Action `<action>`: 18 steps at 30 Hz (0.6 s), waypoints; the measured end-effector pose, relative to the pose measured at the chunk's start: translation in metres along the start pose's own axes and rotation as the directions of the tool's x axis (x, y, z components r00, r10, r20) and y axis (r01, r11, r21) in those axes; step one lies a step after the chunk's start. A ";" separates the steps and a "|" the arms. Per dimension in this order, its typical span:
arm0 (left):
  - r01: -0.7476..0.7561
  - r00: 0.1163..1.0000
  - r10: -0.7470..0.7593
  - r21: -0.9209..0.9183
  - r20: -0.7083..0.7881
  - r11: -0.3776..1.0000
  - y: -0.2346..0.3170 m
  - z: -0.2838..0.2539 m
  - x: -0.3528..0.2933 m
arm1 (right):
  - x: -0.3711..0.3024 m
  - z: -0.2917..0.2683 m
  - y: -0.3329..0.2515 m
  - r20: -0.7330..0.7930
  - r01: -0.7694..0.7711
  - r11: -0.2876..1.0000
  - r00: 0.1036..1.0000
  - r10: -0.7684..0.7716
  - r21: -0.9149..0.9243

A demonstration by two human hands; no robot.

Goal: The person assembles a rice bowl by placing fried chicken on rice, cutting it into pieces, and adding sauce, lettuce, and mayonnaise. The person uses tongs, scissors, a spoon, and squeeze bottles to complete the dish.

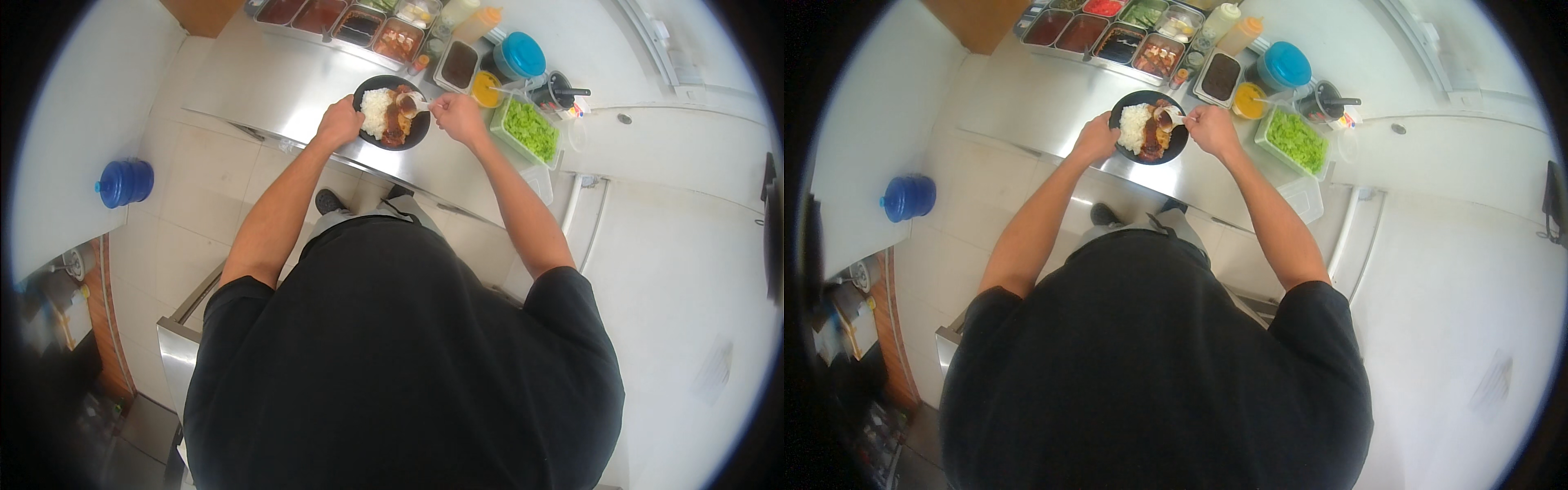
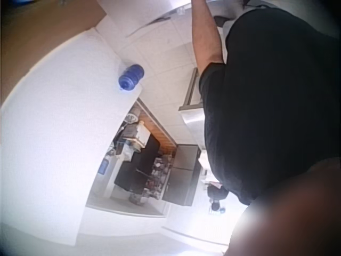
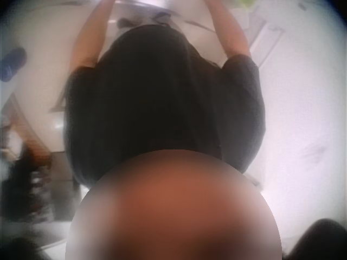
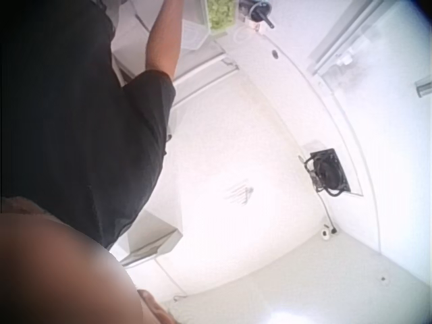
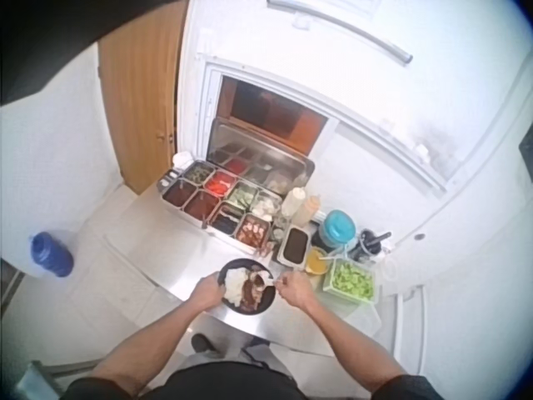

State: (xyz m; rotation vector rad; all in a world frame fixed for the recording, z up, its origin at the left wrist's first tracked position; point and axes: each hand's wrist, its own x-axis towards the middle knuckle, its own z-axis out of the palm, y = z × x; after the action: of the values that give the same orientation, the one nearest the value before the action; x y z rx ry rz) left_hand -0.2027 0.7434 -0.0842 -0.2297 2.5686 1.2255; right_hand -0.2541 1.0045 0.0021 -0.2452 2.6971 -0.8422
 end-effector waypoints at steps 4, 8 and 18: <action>-0.069 0.996 0.073 0.075 -0.054 0.995 -0.003 0.001 -0.001 | -0.006 -0.001 0.004 -0.072 -0.045 0.998 0.996 0.048 0.043; 0.019 1.000 -0.020 0.010 0.021 1.000 0.002 -0.005 -0.002 | -0.029 -0.001 -0.004 -0.004 0.007 1.000 1.000 -0.008 -0.028; -0.035 0.999 0.039 0.091 -0.038 0.995 0.001 -0.004 -0.006 | -0.040 0.015 0.000 -0.106 0.052 0.998 0.993 -0.056 -0.041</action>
State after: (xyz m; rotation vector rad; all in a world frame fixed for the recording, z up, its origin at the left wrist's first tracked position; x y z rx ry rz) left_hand -0.1979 0.7414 -0.0788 -0.1901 2.6664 1.1245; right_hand -0.2117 1.0070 -0.0001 -0.2904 2.8205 -0.8426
